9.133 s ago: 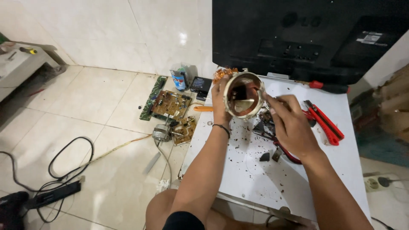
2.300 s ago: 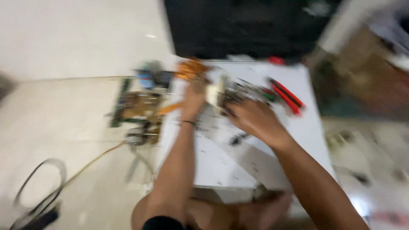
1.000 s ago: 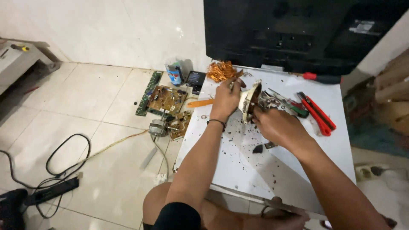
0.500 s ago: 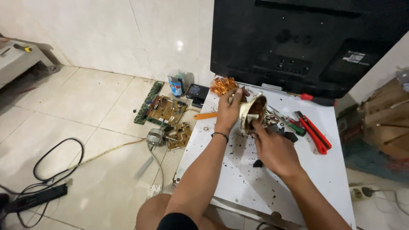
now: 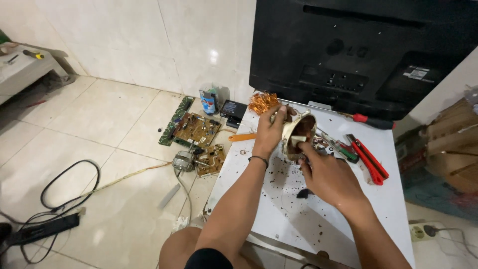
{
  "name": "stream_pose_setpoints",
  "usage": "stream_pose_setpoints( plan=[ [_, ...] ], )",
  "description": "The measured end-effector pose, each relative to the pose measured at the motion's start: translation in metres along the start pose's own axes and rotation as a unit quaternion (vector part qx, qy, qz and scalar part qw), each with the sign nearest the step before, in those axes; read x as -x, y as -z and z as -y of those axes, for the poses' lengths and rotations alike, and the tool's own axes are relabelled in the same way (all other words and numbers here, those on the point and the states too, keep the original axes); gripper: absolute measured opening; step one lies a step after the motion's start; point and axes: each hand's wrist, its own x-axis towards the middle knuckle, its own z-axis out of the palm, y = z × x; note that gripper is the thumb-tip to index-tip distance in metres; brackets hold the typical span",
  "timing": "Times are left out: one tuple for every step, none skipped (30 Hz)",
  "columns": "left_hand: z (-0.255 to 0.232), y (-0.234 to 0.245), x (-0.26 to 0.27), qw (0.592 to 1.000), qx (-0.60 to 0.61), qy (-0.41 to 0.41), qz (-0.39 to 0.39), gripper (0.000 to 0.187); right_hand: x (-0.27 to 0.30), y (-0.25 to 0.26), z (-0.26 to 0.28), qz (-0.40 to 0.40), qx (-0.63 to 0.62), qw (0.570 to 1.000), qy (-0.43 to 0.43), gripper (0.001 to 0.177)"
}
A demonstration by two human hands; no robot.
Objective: Disassembling a plastic housing component using a utility knife and pliers on a white surface.
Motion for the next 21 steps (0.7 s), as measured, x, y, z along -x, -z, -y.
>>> stream_pose_setpoints(
  plan=[
    [0.001,-0.002,0.0,1.0,0.003,0.004,0.005,0.028,0.0,0.003,0.001,0.01,0.006,1.0,-0.009,0.042],
    [0.001,-0.004,0.0,1.0,0.005,0.008,0.01,0.029,0.0,0.007,0.002,0.02,0.012,1.0,-0.018,0.041],
    [0.003,-0.004,-0.001,1.0,0.005,0.008,0.013,0.029,0.001,0.006,0.004,0.019,0.01,1.0,-0.02,0.041],
    [0.004,-0.003,-0.001,1.0,0.004,-0.002,0.01,0.029,0.002,0.004,0.005,0.023,-0.003,0.999,-0.026,0.042],
    [0.006,-0.001,-0.002,1.0,0.004,-0.013,0.006,0.029,0.003,0.002,0.007,0.027,-0.016,0.999,-0.031,0.042],
    [0.009,-0.001,-0.003,1.0,0.004,-0.013,0.007,0.029,0.005,-0.001,0.008,0.027,-0.016,0.999,-0.032,0.042],
    [0.012,-0.001,-0.003,1.0,0.007,-0.018,0.007,0.029,0.008,-0.003,0.008,0.031,-0.033,0.999,-0.027,0.044],
    [0.015,-0.001,-0.003,1.0,0.009,-0.024,0.007,0.03,0.011,-0.006,0.009,0.034,-0.05,0.998,-0.023,0.047],
    [0.019,-0.001,-0.002,1.0,0.008,-0.02,0.007,0.03,0.014,-0.002,0.015,0.038,-0.052,0.998,-0.024,0.047],
    [0.023,-0.002,-0.001,1.0,0.012,-0.013,0.001,0.03,0.017,0.002,0.021,0.052,-0.045,0.997,-0.033,0.048],
    [0.024,-0.004,-0.006,1.0,0.016,-0.014,-0.006,0.03,0.017,0.009,0.026,0.06,-0.035,0.997,-0.039,0.049],
    [0.023,-0.002,-0.007,1.0,0.017,-0.015,-0.005,0.03,0.018,0.015,0.028,0.058,-0.035,0.997,-0.039,0.049],
    [0.023,0.003,-0.007,0.999,0.016,0.018,-0.025,0.034,0.021,0.02,0.03,0.063,-0.05,0.996,-0.045,0.049],
    [0.023,0.009,-0.006,0.998,0.016,0.051,-0.045,0.038,0.023,0.024,0.033,0.069,-0.065,0.994,-0.051,0.05],
    [0.022,0.013,-0.011,0.998,0.017,0.05,-0.043,0.038,0.028,0.017,0.024,0.067,-0.065,0.994,-0.053,0.05],
    [0.021,0.019,-0.015,0.987,0.054,0.127,-0.079,0.063,0.032,0.011,0.016,0.064,-0.05,0.993,-0.086,0.051],
    [0.021,0.025,-0.02,0.968,0.09,0.203,-0.117,0.09,0.036,0.004,0.008,0.063,-0.035,0.991,-0.117,0.056],
    [0.025,0.025,-0.023,0.968,0.09,0.202,-0.118,0.09,0.038,0.006,0.003,0.062,-0.034,0.991,-0.116,0.056],
    [0.03,0.027,-0.023,0.962,0.141,0.19,-0.139,0.082,0.042,0.006,-0.002,0.05,-0.019,0.988,-0.144,0.044],
    [0.034,0.029,-0.022,0.952,0.19,0.177,-0.161,0.073,0.046,0.006,-0.006,0.037,-0.004,0.984,-0.172,0.035],
    [0.03,0.027,-0.02,0.952,0.189,0.179,-0.159,0.073,0.04,-0.014,-0.021,0.037,-0.006,0.984,-0.174,0.035]
  ],
)
